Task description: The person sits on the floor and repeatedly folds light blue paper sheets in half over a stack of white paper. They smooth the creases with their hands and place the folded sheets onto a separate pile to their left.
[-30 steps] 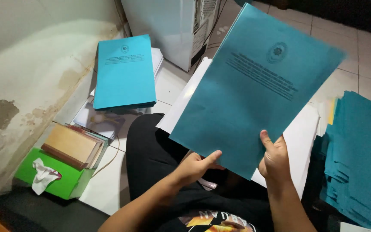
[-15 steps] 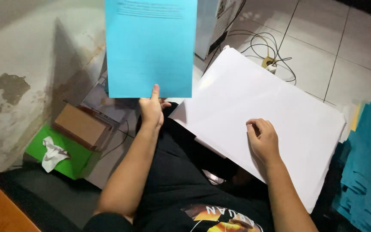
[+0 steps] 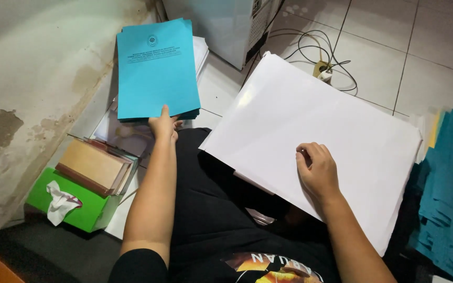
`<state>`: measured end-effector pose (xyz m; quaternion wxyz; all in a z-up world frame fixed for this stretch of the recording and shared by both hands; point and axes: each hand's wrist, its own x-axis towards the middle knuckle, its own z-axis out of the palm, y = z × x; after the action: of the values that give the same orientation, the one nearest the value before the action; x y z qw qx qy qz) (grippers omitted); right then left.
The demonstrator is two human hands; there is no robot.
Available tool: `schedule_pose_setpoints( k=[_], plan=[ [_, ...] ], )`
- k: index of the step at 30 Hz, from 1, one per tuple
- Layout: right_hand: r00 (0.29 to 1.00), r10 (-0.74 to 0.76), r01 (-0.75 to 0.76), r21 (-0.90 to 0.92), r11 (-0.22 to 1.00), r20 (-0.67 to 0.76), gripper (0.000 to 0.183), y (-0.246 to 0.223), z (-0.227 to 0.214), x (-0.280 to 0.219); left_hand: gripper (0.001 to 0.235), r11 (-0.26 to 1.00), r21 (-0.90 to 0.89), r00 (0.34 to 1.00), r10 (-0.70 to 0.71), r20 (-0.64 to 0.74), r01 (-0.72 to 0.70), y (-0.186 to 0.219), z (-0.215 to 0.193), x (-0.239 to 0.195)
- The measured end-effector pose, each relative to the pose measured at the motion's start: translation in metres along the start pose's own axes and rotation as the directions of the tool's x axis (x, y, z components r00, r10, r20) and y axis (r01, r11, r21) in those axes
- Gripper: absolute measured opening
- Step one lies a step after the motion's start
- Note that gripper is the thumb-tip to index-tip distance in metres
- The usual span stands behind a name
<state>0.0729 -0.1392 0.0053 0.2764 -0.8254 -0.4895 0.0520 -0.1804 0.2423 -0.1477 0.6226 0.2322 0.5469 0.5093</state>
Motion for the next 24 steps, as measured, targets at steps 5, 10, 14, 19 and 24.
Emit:
schedule_pose_setpoints(
  k=[5,10,14,19,24],
  plan=[
    [1.000,-0.012,0.012,0.008,1.000,-0.003,0.012,0.000,-0.001,0.001,0.067,0.923,0.379,0.995,0.090,-0.032,-0.071,0.014,0.004,-0.020],
    [1.000,-0.015,0.015,0.008,1.000,-0.011,0.012,-0.001,-0.001,0.000,0.066,0.897,0.427,0.991,0.133,-0.013,-0.115,0.027,0.007,-0.036],
    [1.000,-0.018,0.018,0.002,1.000,-0.012,0.013,-0.001,-0.001,0.000,0.067,0.919,0.379,0.992,0.122,-0.010,-0.109,0.033,0.008,-0.047],
    [0.999,-0.038,0.039,0.015,0.999,-0.025,0.012,-0.002,0.000,0.001,0.073,0.911,0.389,0.989,0.151,0.001,-0.139,0.037,0.004,-0.046],
    [0.991,-0.076,0.076,-0.007,0.997,-0.109,0.008,-0.003,0.001,0.002,0.040,0.801,0.415,0.883,0.470,0.011,-0.432,-0.005,-0.015,-0.027]
  ],
)
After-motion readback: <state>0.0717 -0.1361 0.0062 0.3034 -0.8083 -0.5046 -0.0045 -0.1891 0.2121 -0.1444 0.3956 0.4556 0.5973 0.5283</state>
